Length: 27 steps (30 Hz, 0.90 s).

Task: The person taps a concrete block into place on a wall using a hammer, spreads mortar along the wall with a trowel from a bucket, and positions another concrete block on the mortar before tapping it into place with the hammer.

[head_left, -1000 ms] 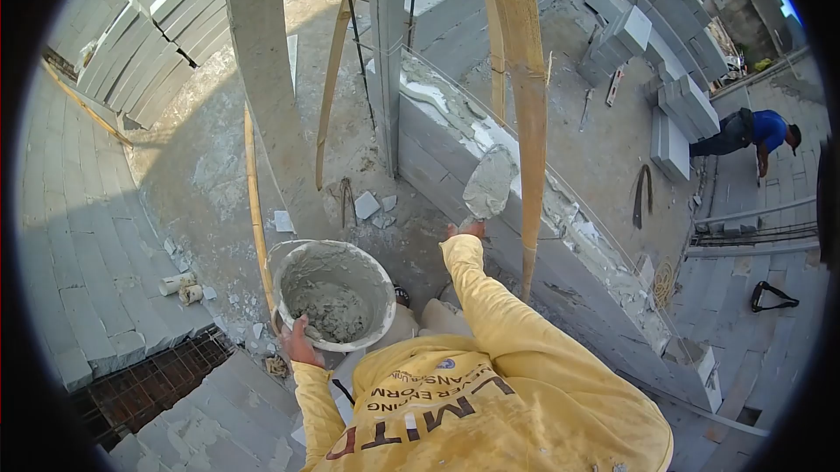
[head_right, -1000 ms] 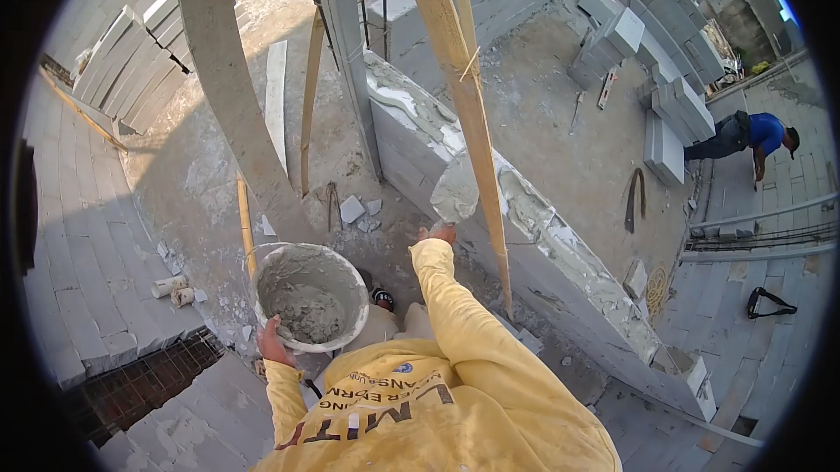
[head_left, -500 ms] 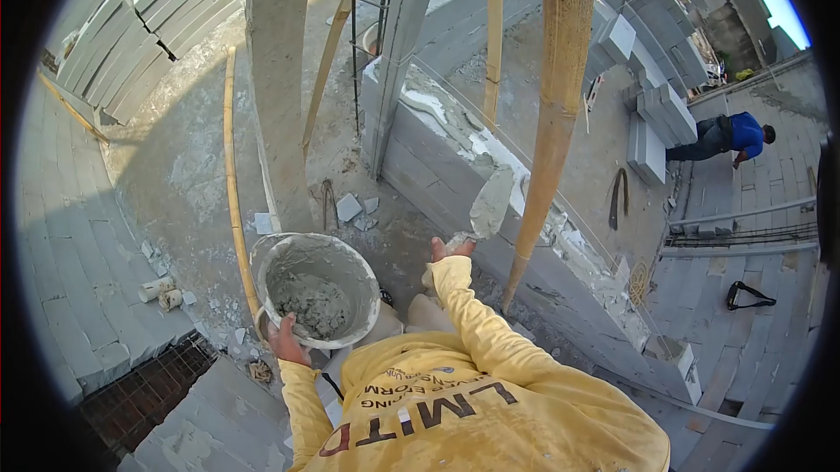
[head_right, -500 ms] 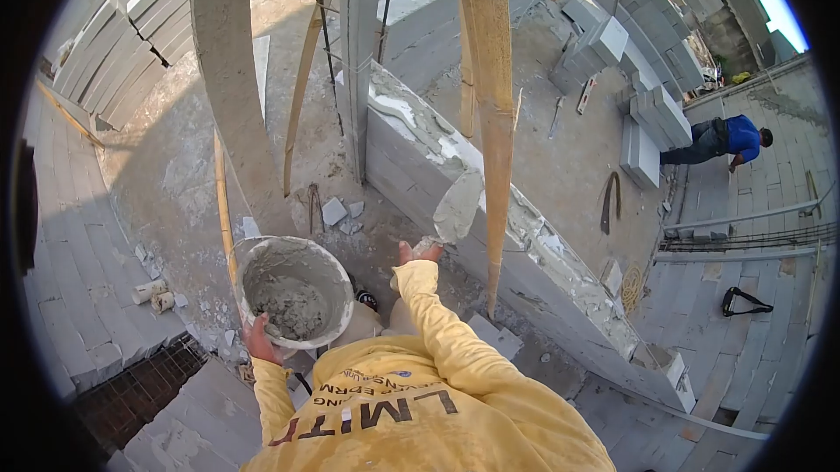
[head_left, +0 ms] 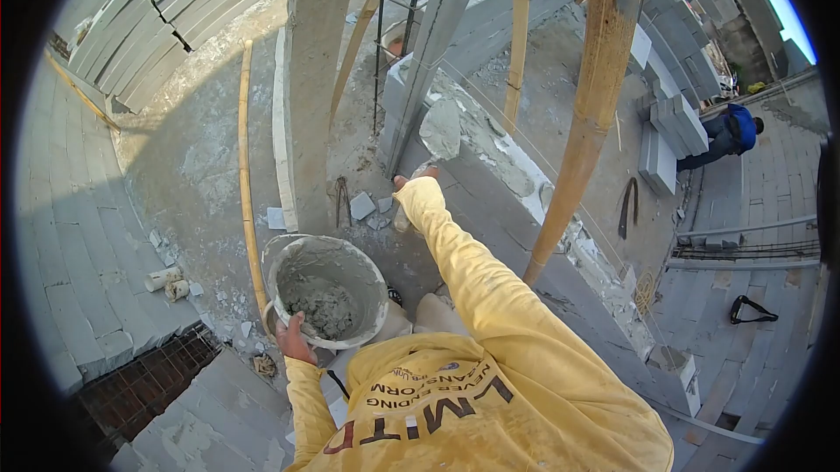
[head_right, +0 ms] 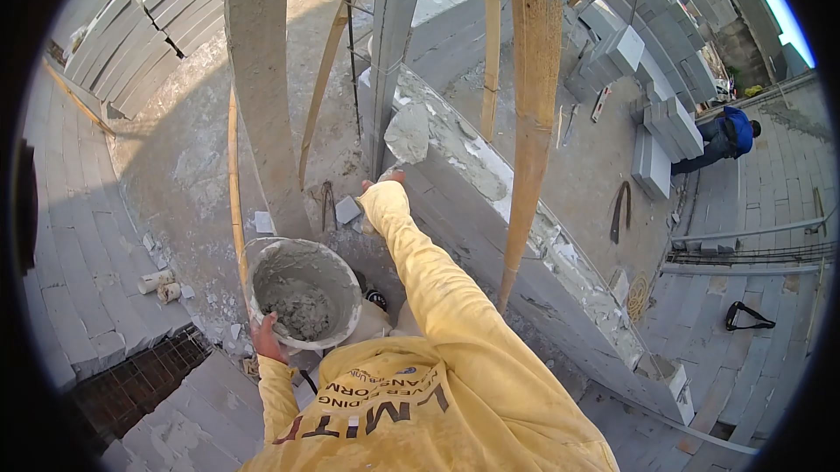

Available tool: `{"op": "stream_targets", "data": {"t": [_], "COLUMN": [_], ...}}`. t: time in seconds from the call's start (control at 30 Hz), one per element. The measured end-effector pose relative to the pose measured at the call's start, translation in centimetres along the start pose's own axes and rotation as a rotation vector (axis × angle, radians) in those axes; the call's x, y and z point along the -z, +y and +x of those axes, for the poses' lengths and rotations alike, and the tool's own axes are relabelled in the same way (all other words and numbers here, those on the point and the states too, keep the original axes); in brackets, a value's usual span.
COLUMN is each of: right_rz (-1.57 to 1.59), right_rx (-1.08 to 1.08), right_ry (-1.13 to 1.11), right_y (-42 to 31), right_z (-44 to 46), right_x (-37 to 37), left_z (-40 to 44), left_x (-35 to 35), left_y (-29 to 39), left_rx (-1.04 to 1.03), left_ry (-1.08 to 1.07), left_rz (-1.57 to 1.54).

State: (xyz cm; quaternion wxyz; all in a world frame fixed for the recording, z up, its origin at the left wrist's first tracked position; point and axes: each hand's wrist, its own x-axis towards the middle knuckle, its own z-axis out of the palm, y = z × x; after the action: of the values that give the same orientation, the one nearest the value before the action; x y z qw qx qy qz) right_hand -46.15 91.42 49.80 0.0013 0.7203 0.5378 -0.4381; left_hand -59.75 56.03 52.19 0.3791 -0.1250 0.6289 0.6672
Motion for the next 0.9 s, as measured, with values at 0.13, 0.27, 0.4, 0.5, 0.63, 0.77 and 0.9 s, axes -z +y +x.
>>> {"op": "stream_targets", "data": {"t": [0.13,0.27,0.4,0.5,0.63,0.77,0.9], "right_rz": [-0.508,-0.64,-0.562,-0.439,-0.262,-0.081,0.105], "right_rx": [-0.257,-0.361,-0.373,-0.34,-0.323,-0.365,-0.4], "right_ry": [-0.349,-0.418,-0.278,-0.073,0.089,0.096,0.136], "right_y": [7.6,14.2,20.0,22.5,18.4,13.5,12.6], "right_z": [6.3,5.1,0.9,-1.9,-1.1,2.3,3.6], "right_x": [0.7,5.8,6.9,5.2,6.1,9.6,11.0], "left_z": [0.6,0.3,1.3,1.0,1.2,1.8,2.4], "left_x": [0.9,1.0,2.5,2.0,2.5,3.0,3.3], "left_y": [-0.9,-0.7,-1.4,-1.2,-0.9,-1.2,-1.1], "left_rx": [-0.031,-0.077,0.021,0.019,0.005,0.024,0.007], "left_ry": [0.006,0.001,-0.034,-0.048,-0.05,-0.043,-0.043], "left_rz": [0.001,-0.047,-0.035,-0.075,-0.02,0.014,-0.01]}}
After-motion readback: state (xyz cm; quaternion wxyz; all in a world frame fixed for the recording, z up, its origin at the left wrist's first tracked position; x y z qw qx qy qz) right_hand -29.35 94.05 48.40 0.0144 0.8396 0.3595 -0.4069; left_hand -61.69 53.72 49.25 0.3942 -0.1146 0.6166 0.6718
